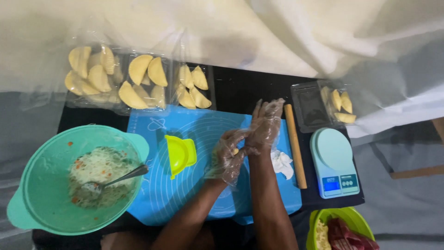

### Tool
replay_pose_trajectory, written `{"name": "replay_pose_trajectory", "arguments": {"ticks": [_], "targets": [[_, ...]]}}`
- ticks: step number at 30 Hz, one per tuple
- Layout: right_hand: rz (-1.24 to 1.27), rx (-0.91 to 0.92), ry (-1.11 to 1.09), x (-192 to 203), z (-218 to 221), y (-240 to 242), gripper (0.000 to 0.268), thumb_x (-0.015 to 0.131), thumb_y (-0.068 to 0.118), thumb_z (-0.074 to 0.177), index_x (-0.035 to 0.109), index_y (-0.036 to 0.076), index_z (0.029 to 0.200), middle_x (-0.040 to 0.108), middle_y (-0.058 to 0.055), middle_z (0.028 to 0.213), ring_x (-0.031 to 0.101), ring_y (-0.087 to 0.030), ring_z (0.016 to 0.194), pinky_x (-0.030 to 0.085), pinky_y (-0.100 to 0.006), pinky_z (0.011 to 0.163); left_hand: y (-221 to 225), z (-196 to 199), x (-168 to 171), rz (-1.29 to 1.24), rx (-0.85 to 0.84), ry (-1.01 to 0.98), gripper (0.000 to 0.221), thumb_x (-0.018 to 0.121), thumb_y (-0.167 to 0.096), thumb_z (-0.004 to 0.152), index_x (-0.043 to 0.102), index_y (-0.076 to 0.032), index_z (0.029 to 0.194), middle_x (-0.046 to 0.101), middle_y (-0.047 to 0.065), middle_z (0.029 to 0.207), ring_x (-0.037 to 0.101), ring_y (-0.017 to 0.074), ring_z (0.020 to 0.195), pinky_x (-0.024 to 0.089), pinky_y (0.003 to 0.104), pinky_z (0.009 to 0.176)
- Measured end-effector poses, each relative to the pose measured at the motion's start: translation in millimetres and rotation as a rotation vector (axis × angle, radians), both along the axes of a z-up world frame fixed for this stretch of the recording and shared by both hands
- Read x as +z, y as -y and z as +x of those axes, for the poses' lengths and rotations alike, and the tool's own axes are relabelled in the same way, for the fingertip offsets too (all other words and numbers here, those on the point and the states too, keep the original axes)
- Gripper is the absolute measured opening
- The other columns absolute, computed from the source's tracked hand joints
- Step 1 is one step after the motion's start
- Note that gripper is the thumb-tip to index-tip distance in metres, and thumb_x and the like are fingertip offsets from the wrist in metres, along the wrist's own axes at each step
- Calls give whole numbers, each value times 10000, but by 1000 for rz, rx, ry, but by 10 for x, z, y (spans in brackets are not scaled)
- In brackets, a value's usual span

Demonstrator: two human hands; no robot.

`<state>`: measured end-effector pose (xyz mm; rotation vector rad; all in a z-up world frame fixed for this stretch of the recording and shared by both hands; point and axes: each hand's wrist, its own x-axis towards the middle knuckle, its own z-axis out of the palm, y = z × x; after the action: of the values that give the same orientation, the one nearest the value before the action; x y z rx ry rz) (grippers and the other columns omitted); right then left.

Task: Weighing dough portions, rolling them flat, adding filling, and using a plastic mold to shape and seal pastries.

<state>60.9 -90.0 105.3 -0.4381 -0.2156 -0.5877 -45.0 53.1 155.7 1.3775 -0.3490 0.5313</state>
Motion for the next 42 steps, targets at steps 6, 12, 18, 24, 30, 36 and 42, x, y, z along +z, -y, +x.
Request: {"name": "replay_pose_trajectory", "arguments": {"ticks": [6, 12, 18, 24, 30, 36, 42], "targets": [[-10, 89, -112, 126, -138, -44, 612, 438, 132, 1090, 217, 253, 1648, 263, 34, 1706, 295, -202, 1556, 242, -412, 1332, -47, -43, -45, 137, 5, 44, 160, 682, -259, 960, 767, -177, 1070, 739, 42, 939, 737, 333, 851, 633, 431, 734], [-1028, -41, -554, 1161, -506, -430, 817, 694, 400, 839, 443, -36, 1482, 490, -279, 1529, 472, -437, 1436, 425, -545, 1168, 55, -181, 112, 476, 163, 332, 244, 532, -49, 966, 748, -161, 980, 681, 39, 802, 683, 267, 641, 580, 350, 609], [-277, -223, -537, 1277, -541, -514, 501, 516, 205, 1062, 439, 3, 1515, 494, -311, 1502, 551, -465, 1343, 487, -520, 1157, 187, -138, -259, 519, 338, 519, 205, 590, -177, 974, 778, -202, 1052, 670, -1, 822, 635, 223, 586, 522, 337, 516], [-627, -374, -615, 1409, -661, -405, 503, 587, 62, 1022, 489, 184, 1501, 608, -220, 1411, 684, -426, 1187, 641, -494, 997, 235, -205, -194, 492, 301, 591, 138, 621, -168, 967, 667, -110, 851, 588, 98, 729, 541, 281, 556, 476, 369, 480], [-1569, -579, -773, 1398, -901, -394, 859, 716, 497, 924, 353, 117, 1602, 351, -139, 1651, 225, -378, 1542, 235, -486, 1262, 105, -120, -256, 351, 136, 383, 727, 804, -479, 820, 522, -95, 1370, 632, 115, 1346, 659, 330, 1196, 617, 440, 855], [-2056, -878, -850, 1388, -1047, -329, 995, 759, 574, 821, 349, 120, 1605, 293, -219, 1659, 163, -467, 1544, 107, -519, 1303, 84, -29, -536, -188, -371, 409, 306, 770, -407, 911, 754, -168, 1102, 728, -9, 1100, 741, 186, 958, 577, 268, 851], [-1910, -600, -868, 1534, -1184, -246, 956, 742, 434, 896, 222, 162, 1650, 232, -203, 1690, 215, -405, 1550, 242, -567, 1244, 161, -269, -216, 344, -133, 371, 220, 678, 28, 831, 703, -75, 1024, 777, 57, 987, 750, 186, 788, 619, 306, 699]]}}
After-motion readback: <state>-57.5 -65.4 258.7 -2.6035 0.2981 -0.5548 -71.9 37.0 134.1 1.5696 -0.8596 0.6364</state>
